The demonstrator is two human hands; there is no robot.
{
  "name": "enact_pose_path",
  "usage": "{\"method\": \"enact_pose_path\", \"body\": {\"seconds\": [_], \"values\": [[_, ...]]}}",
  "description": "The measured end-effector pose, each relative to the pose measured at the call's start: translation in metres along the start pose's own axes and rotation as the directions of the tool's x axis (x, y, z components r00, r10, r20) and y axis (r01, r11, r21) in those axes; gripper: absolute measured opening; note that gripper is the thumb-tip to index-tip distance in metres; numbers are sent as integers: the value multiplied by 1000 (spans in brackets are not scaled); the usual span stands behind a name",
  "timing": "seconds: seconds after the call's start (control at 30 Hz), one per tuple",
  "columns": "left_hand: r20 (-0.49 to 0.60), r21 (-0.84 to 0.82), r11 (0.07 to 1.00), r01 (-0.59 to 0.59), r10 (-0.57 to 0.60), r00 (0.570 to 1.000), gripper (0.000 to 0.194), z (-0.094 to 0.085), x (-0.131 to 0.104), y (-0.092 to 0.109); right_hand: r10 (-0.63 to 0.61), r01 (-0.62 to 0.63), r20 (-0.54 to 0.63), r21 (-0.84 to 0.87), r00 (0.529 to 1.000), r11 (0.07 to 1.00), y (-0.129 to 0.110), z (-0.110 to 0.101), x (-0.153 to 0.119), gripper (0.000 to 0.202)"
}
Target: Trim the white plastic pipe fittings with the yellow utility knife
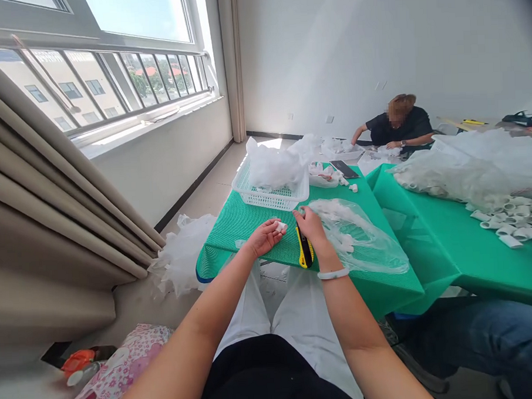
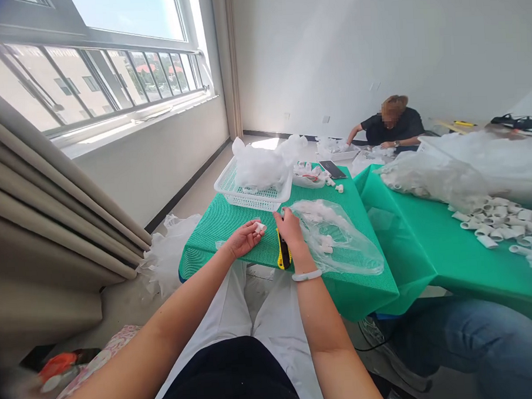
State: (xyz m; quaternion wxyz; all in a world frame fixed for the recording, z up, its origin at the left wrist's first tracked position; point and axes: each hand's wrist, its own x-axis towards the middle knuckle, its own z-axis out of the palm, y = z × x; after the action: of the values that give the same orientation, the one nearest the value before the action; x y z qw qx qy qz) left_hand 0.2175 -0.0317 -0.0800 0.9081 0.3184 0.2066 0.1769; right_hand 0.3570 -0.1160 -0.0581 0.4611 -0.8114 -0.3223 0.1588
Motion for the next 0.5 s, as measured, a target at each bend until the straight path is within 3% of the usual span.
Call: {"method": "enact_pose_path", "body": {"seconds": [0.13,0.27,0.37,0.5], "values": [[-27,-11,999,-36,36,999,16,2,-1,-2,-227,185,-200,-210,953,960,-5,11,-13,39],[-84,127,980,-153,164,983,16,4,2,-7,-400,381,-119,-154,909,912,-12,48,-46,41],[-152,229,946,-230,268,951,18,4,3,-16,-360,355,-170,-58,917,933,-10,74,-58,39],[-163,408,888,-213,300,940,20,6,-7,-13,-152,206,-257,200,954,958,5,81,-51,36]]}}
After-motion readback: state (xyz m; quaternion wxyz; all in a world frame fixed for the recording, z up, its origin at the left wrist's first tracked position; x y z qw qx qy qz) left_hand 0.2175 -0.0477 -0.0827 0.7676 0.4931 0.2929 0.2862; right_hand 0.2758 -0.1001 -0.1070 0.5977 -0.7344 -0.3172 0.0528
